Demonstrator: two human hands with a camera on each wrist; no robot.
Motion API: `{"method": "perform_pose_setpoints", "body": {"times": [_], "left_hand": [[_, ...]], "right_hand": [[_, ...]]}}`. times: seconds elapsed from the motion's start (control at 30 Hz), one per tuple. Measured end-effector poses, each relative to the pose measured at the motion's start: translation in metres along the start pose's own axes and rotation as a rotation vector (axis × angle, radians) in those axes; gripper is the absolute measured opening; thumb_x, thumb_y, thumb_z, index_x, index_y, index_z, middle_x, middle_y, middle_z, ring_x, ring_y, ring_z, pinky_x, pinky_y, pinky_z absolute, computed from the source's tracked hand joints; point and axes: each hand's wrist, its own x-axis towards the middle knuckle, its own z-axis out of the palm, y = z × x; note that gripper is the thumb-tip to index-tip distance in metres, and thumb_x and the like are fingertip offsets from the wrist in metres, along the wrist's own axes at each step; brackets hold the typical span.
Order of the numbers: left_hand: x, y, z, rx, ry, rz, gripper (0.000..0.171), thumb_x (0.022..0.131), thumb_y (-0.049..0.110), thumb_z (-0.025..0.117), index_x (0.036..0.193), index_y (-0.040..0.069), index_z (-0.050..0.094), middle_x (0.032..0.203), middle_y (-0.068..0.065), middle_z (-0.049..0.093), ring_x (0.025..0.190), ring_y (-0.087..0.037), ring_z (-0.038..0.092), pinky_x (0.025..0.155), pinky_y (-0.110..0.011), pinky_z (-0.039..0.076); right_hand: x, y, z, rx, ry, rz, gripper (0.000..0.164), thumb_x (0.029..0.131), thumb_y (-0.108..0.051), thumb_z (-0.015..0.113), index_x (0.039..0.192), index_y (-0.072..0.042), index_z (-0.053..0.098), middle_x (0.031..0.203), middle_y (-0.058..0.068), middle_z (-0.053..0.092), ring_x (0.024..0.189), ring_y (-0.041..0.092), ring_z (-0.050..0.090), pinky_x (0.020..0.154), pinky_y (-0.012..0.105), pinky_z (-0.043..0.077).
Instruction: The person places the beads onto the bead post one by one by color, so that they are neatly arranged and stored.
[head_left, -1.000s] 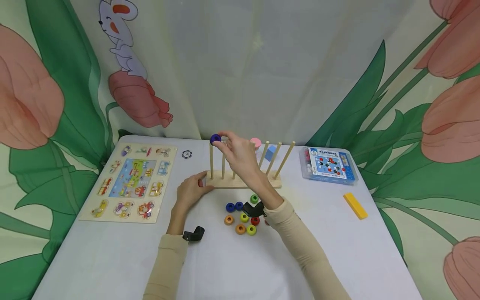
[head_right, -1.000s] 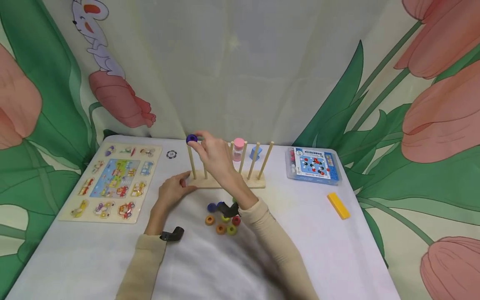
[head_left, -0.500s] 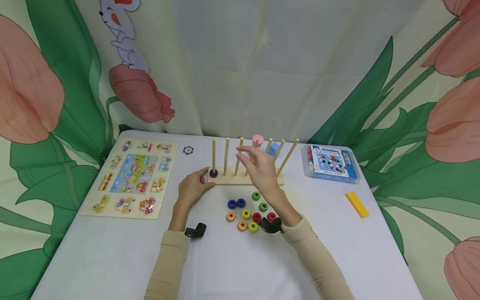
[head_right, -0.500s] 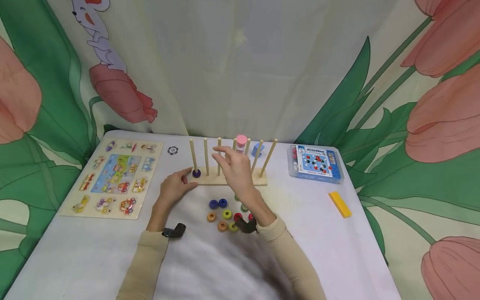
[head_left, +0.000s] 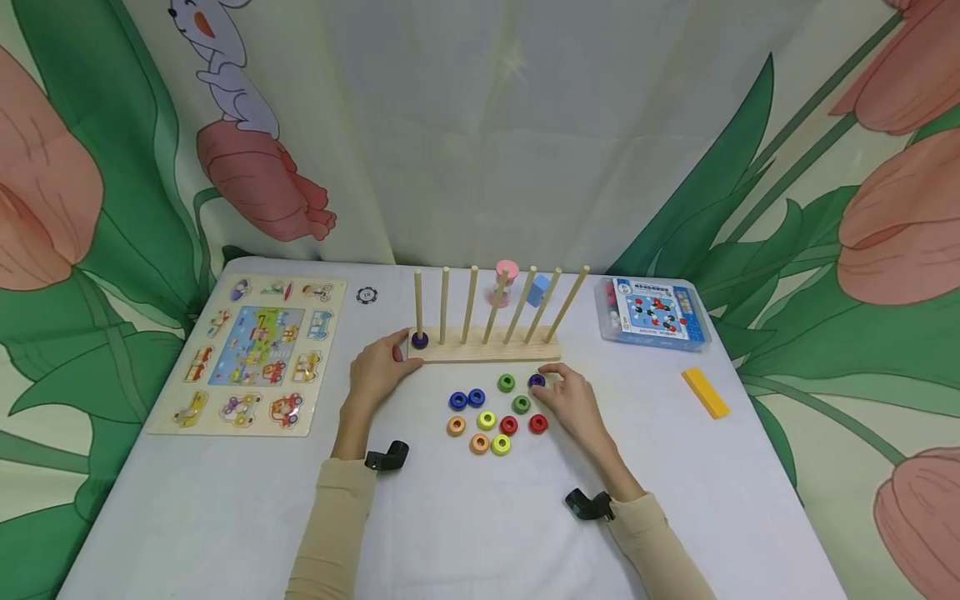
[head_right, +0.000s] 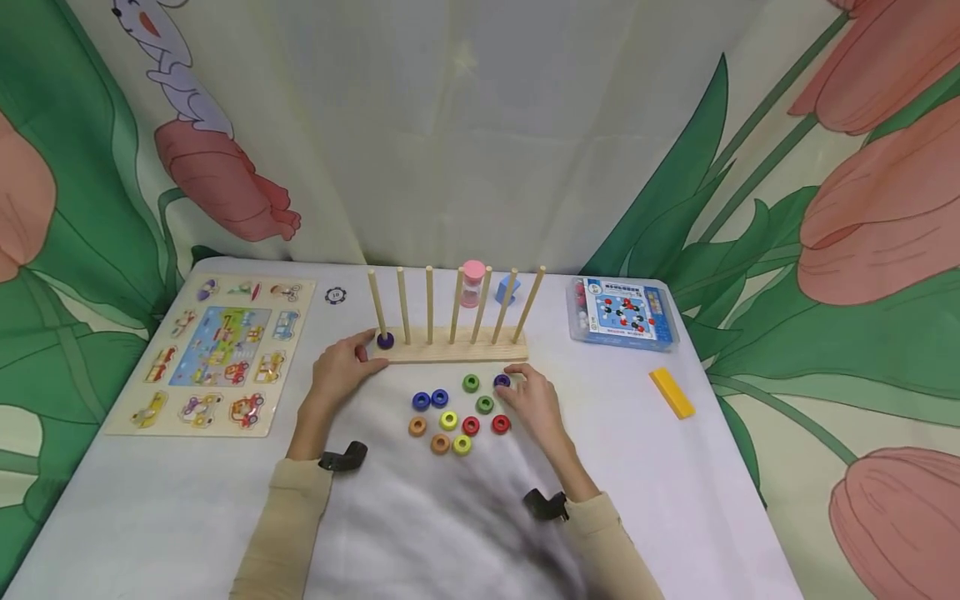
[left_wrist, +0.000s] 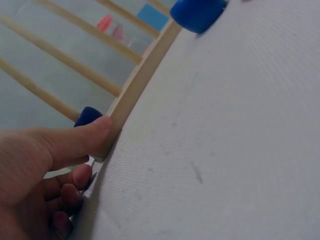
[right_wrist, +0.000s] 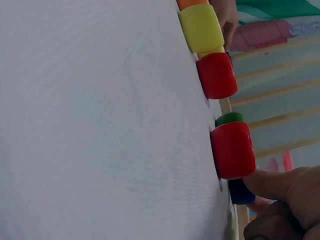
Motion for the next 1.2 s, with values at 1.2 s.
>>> {"method": "perform_pose_setpoints", "body": {"times": [1.2], "left_hand": [[0.004, -0.002, 0.000, 0.024, -0.023, 0.003, 0.069, 0.078, 0.045, 0.075, 0.136, 0.015, 0.054, 0.070, 0.001, 0.054, 0.058, -0.017, 0.046, 0.052, -0.032, 0.033]], "right_hand": [[0.056, -0.216, 0.016, -0.063, 0.078, -0.631, 0.036, 0.093, -0.027, 0.062, 0.122, -0.006, 0.064, 0.047, -0.004, 0.039, 0.038, 0.009, 0.031, 0.055, 0.036, 0.043]]}}
